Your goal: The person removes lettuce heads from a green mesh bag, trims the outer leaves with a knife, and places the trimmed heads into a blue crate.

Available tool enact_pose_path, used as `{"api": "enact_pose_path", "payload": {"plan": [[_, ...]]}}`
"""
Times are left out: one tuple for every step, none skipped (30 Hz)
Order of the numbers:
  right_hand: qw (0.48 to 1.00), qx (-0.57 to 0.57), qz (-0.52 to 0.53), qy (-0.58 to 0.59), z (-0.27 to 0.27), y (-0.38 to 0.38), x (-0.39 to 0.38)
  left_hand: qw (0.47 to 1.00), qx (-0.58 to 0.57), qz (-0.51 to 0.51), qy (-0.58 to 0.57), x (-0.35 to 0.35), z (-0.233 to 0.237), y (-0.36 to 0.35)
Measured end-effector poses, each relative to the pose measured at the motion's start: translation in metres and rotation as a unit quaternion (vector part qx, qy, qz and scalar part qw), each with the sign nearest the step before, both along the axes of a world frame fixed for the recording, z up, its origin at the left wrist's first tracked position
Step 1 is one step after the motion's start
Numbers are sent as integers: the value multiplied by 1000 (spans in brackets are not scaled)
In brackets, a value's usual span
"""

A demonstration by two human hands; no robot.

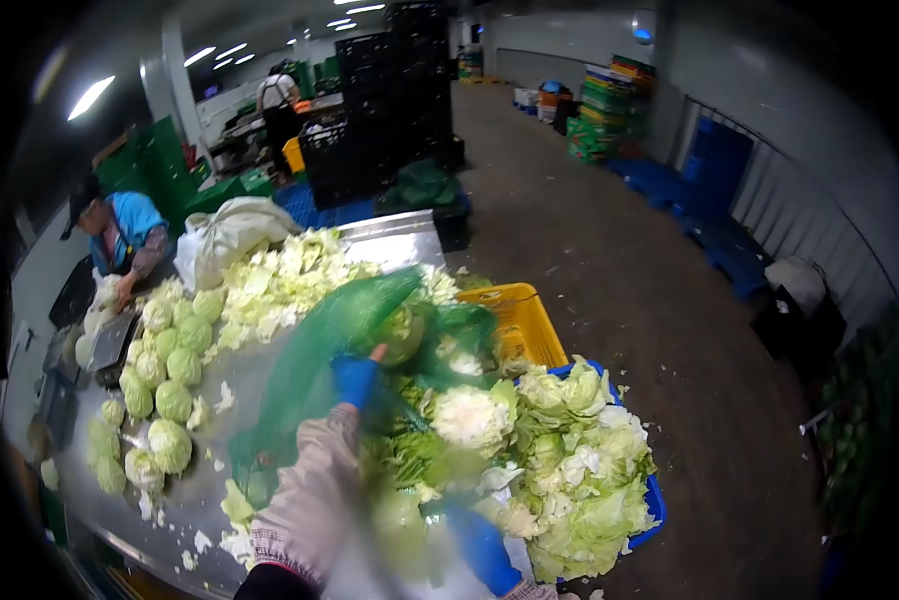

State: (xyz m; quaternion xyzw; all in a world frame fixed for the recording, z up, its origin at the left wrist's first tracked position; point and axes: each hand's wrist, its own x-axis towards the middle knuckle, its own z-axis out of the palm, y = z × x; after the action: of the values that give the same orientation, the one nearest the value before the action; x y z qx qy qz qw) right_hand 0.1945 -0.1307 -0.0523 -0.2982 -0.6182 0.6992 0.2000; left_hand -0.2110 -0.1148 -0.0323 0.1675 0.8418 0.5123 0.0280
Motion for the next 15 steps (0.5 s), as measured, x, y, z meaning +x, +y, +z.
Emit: {"api": "enact_pose_path", "payload": {"plan": [[1000,-17,8,5,12,0,1,998,30,-48,-10,-27,-7,6],[1000,6,12,-6,27,9,1,993,67,-97,-16,-54,-15,12],[999,26,13,-20,36,15,1,986,92,-135,-21,-80,-23,14],[988,-147,-22,48,31,22,-8,983,79,-159,-45,-91,-12,14],[994,-82,-13,69,26,30,-21,980,60,-176,-68,-100,-2,16],[996,-19,-8,82,24,38,-32,977,38,-191,-91,-109,6,20],[991,-95,19,95,31,45,-44,972,23,-205,-109,-116,15,24],[983,-146,4,113,43,50,-63,969,12,-214,-125,-120,24,27],[997,-58,18,54,51,58,-83,965,4,-221,-139,-123,31,28],[999,32,42,-6,57,70,-104,962,2,-226,-151,-122,37,27],[999,47,24,7,60,83,-122,960,4,-229,-162,-121,42,25],[998,63,13,20,62,95,-142,957,10,-231,-174,-118,46,23],[997,75,11,34,60,103,-162,954,14,-236,-187,-115,50,21],[996,73,-12,55,44,116,-183,950,19,-238,-202,-105,56,20],[998,34,-13,48,51,125,-204,946,24,-236,-220,-95,62,20]]}}
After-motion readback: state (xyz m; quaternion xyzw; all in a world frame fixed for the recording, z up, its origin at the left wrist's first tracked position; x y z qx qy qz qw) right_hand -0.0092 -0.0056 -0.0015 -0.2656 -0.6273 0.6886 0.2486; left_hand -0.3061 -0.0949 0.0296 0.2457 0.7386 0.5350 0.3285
